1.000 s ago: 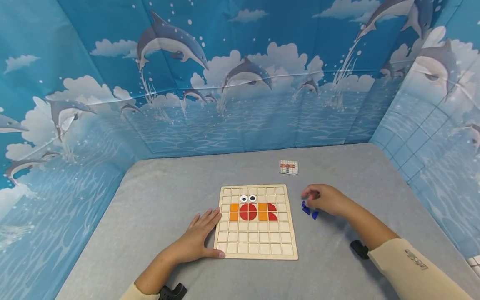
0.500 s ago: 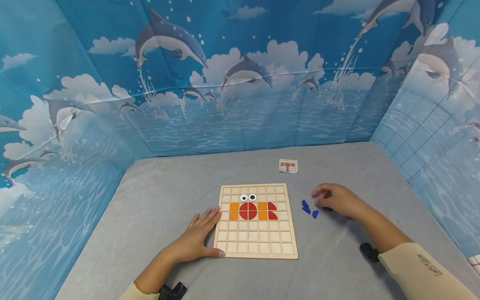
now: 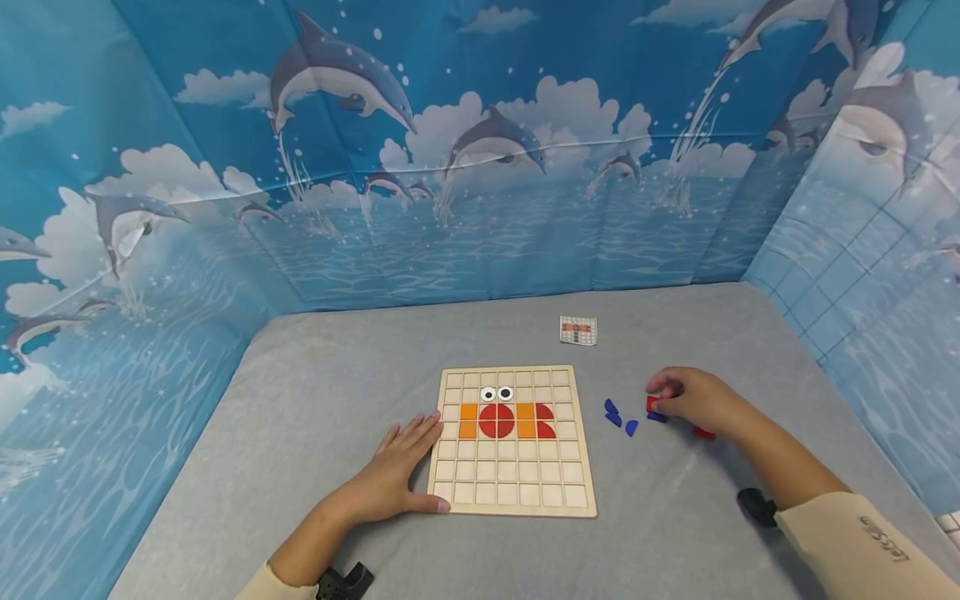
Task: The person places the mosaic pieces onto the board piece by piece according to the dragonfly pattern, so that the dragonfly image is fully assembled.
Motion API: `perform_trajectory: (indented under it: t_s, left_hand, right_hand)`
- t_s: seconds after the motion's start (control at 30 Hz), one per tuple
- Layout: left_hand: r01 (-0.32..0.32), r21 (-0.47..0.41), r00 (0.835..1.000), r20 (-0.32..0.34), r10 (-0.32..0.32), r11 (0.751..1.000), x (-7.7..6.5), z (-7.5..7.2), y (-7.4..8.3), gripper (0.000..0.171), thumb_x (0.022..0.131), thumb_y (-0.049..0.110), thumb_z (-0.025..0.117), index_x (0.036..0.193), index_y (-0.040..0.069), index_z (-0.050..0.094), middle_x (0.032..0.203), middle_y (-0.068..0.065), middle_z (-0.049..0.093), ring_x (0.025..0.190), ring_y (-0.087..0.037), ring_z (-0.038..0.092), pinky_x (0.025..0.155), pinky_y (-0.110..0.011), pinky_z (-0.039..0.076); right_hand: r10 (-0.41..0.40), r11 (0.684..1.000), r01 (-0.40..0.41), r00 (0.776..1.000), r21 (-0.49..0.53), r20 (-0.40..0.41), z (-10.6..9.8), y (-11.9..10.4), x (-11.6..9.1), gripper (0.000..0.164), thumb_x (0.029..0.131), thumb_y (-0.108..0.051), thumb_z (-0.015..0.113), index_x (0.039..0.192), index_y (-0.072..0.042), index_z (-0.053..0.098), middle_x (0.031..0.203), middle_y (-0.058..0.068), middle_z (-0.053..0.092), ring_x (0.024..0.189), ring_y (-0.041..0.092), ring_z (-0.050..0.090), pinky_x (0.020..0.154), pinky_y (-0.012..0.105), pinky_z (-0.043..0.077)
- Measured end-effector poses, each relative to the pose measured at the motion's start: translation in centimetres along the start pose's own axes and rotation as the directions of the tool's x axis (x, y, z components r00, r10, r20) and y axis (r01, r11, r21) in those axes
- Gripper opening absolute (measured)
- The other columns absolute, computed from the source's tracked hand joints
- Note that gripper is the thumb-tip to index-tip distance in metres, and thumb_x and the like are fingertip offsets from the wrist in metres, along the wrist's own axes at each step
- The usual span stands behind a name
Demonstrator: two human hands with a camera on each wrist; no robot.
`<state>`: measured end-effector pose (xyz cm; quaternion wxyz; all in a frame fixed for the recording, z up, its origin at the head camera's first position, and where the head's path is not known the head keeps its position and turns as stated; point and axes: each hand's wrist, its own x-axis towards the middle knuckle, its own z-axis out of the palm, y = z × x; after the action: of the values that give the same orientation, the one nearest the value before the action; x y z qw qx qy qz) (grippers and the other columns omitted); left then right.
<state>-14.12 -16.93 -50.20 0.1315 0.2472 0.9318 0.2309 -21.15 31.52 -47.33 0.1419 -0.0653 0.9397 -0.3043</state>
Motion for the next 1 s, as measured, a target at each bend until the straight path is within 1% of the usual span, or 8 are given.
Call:
perform_trajectory:
  t_s: [0.27, 0.43, 0.5, 0.57, 0.7, 0.77, 0.87, 1.0]
  left_hand:
    - [0.001, -0.004, 1.000, 0.005, -0.001, 1.000, -0.1, -0.1, 0.2, 0.117, 0.076, 0.067, 0.078, 0.163, 0.015, 0.020, 0.172, 0.002, 0.013, 0.160, -0.028, 0.008, 0.126, -0.061, 0.004]
    - [0.005, -0.006, 1.000, 0.008, -0.005, 1.000, -0.1, -0.1, 0.2, 0.117, 0.076, 0.066, 0.078, 0.163, 0.015, 0.019, 0.172, 0.002, 0.013, 0.160, -0.027, 0.008, 0.126, -0.061, 0.003]
    - [0.008, -0.008, 1.000, 0.009, -0.008, 1.000, -0.1, -0.1, 0.2, 0.117, 0.076, 0.066, 0.078, 0.163, 0.016, 0.020, 0.172, 0.002, 0.013, 0.160, -0.027, 0.008, 0.126, -0.060, 0.003]
    - [0.009, -0.007, 1.000, 0.010, -0.009, 1.000, -0.1, -0.1, 0.2, 0.117, 0.076, 0.066, 0.078, 0.163, 0.016, 0.020, 0.172, 0.003, 0.013, 0.160, -0.027, 0.008, 0.126, -0.060, 0.003]
    - [0.015, 0.000, 1.000, 0.012, -0.015, 1.000, -0.1, -0.1, 0.2, 0.117, 0.076, 0.067, 0.077, 0.163, 0.016, 0.019, 0.172, 0.003, 0.012, 0.160, -0.027, 0.008, 0.126, -0.060, 0.003]
    - [0.018, 0.003, 1.000, 0.013, -0.018, 1.000, -0.1, 0.0, 0.2, 0.117, 0.076, 0.067, 0.077, 0.163, 0.016, 0.019, 0.172, 0.004, 0.012, 0.160, -0.026, 0.008, 0.126, -0.060, 0.003]
    - [0.016, 0.007, 1.000, 0.013, -0.016, 1.000, -0.1, 0.0, 0.1, 0.117, 0.076, 0.068, 0.077, 0.163, 0.016, 0.019, 0.172, 0.004, 0.012, 0.160, -0.026, 0.008, 0.126, -0.060, 0.003]
    - [0.009, 0.009, 1.000, 0.012, -0.010, 1.000, -0.1, 0.0, 0.1, 0.117, 0.076, 0.067, 0.077, 0.163, 0.016, 0.019, 0.172, 0.004, 0.011, 0.160, -0.026, 0.008, 0.126, -0.060, 0.003]
  right_hand:
    - [0.012, 1.000, -0.012, 1.000, -0.008, 0.019, -0.1, -0.1, -0.2, 0.022, 0.090, -0.016, 0.072, 0.105, -0.001, 0.068, 0.094, 0.006, 0.062, 0.088, 0.023, 0.054, 0.071, 0.031, 0.046]
    - [-0.009, 1.000, 0.009, 1.000, 0.008, 0.018, 0.0, -0.2, -0.4, 0.018, 0.089, -0.013, 0.071, 0.101, -0.003, 0.064, 0.093, 0.006, 0.061, 0.086, 0.022, 0.053, 0.069, 0.032, 0.045]
    - [-0.018, 1.000, 0.018, 1.000, 0.009, 0.008, 0.1, -0.3, -0.5, 0.016, 0.089, -0.012, 0.071, 0.101, -0.004, 0.063, 0.093, 0.006, 0.061, 0.086, 0.022, 0.054, 0.069, 0.031, 0.045]
    - [-0.022, 1.000, 0.022, 1.000, 0.009, -0.005, 0.1, -0.5, -0.4, 0.016, 0.091, -0.013, 0.070, 0.104, -0.005, 0.066, 0.094, 0.006, 0.062, 0.087, 0.021, 0.055, 0.069, 0.030, 0.046]
    - [-0.027, 1.000, 0.027, 0.999, -0.001, -0.028, 0.1, -1.6, -0.4, 0.026, 0.094, -0.017, 0.067, 0.118, -0.006, 0.071, 0.101, 0.008, 0.068, 0.091, 0.022, 0.059, 0.072, 0.031, 0.050]
    - [-0.028, 1.000, 0.028, 0.999, -0.001, -0.037, 0.0, -2.3, -0.4, 0.030, 0.096, -0.021, 0.066, 0.121, -0.007, 0.072, 0.105, 0.010, 0.070, 0.092, 0.022, 0.060, 0.074, 0.032, 0.050]
    - [-0.026, 0.999, 0.027, 0.999, 0.023, -0.044, 0.1, -3.4, -0.2, 0.028, 0.096, -0.024, 0.066, 0.118, -0.009, 0.073, 0.106, 0.010, 0.071, 0.092, 0.022, 0.060, 0.074, 0.032, 0.050]
    - [-0.024, 0.996, 0.027, 0.999, 0.081, -0.043, 0.6, -4.5, 0.3, 0.022, 0.097, -0.027, 0.067, 0.110, -0.011, 0.072, 0.102, 0.006, 0.071, 0.091, 0.020, 0.060, 0.074, 0.031, 0.050]
